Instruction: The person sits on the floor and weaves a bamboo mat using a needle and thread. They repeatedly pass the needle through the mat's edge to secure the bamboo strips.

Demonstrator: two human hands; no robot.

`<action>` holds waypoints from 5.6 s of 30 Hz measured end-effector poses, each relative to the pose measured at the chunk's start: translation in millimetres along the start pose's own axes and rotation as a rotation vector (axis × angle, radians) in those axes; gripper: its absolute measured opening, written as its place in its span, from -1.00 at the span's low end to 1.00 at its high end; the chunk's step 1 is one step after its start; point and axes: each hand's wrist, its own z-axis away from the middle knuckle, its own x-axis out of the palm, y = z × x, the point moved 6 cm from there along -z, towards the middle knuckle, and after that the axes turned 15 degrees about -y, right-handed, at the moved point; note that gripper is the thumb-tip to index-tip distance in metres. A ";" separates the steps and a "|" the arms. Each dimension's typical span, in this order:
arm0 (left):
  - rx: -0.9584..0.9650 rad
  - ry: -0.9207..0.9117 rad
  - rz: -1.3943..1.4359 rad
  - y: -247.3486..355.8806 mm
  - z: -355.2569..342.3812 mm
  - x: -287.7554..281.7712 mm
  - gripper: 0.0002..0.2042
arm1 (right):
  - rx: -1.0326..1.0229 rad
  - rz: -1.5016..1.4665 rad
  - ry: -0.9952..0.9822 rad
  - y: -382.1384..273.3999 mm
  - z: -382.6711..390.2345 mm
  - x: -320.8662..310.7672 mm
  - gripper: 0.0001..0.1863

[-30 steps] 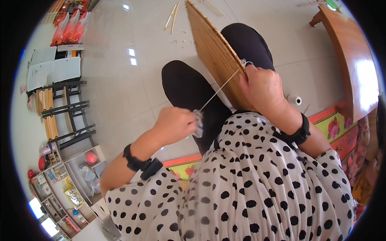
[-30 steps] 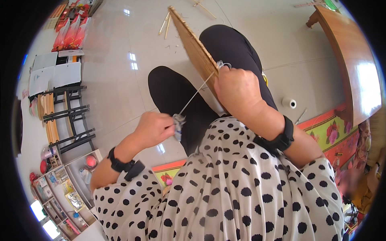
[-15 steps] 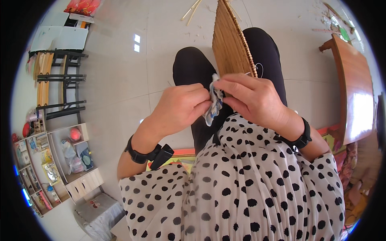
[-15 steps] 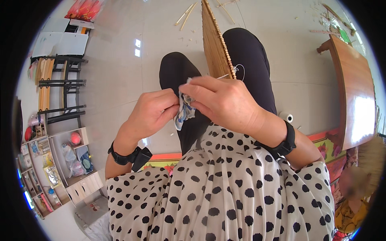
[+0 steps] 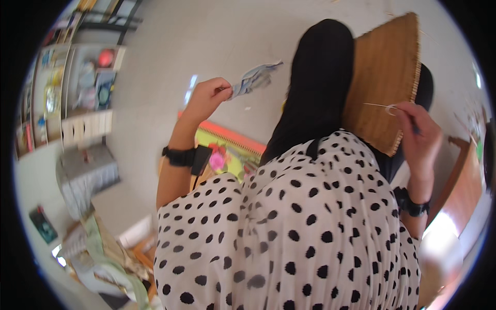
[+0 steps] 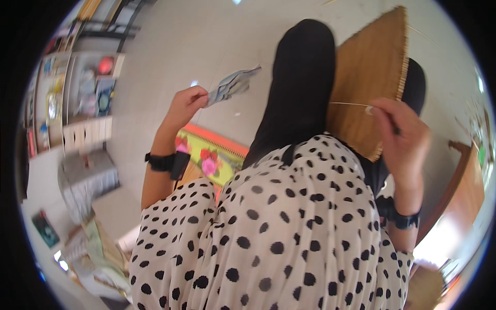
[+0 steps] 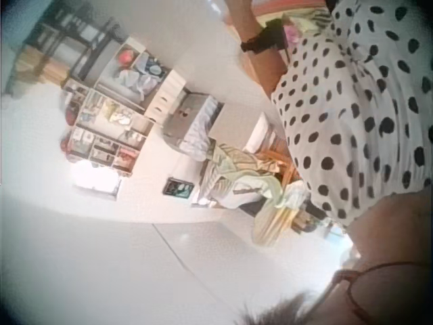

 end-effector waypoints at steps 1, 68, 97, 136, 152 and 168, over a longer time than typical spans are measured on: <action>-0.090 -0.017 -0.032 -35.5 10.0 7.7 -0.88 | 0.035 -0.010 -0.011 2.7 1.2 -2.6 -0.94; 0.416 0.312 0.831 55.8 -93.2 -85.1 -0.91 | 0.408 -0.194 0.027 51.5 -2.8 37.5 -0.64; 0.416 -0.408 0.801 216.5 -127.5 144.8 -0.77 | 0.218 -0.499 -0.052 56.1 -9.4 49.6 -0.46; 0.484 -0.115 0.280 229.5 -129.0 90.1 -0.93 | 0.483 -0.110 0.086 63.7 -1.1 -7.9 -0.77; 0.760 -0.079 -0.134 269.6 -170.0 191.4 -0.94 | 0.562 0.025 0.135 85.0 9.7 -13.5 -0.72; 0.835 0.032 -0.228 277.9 -162.2 184.6 -0.93 | 0.569 -0.025 0.134 88.1 9.1 -12.3 -0.70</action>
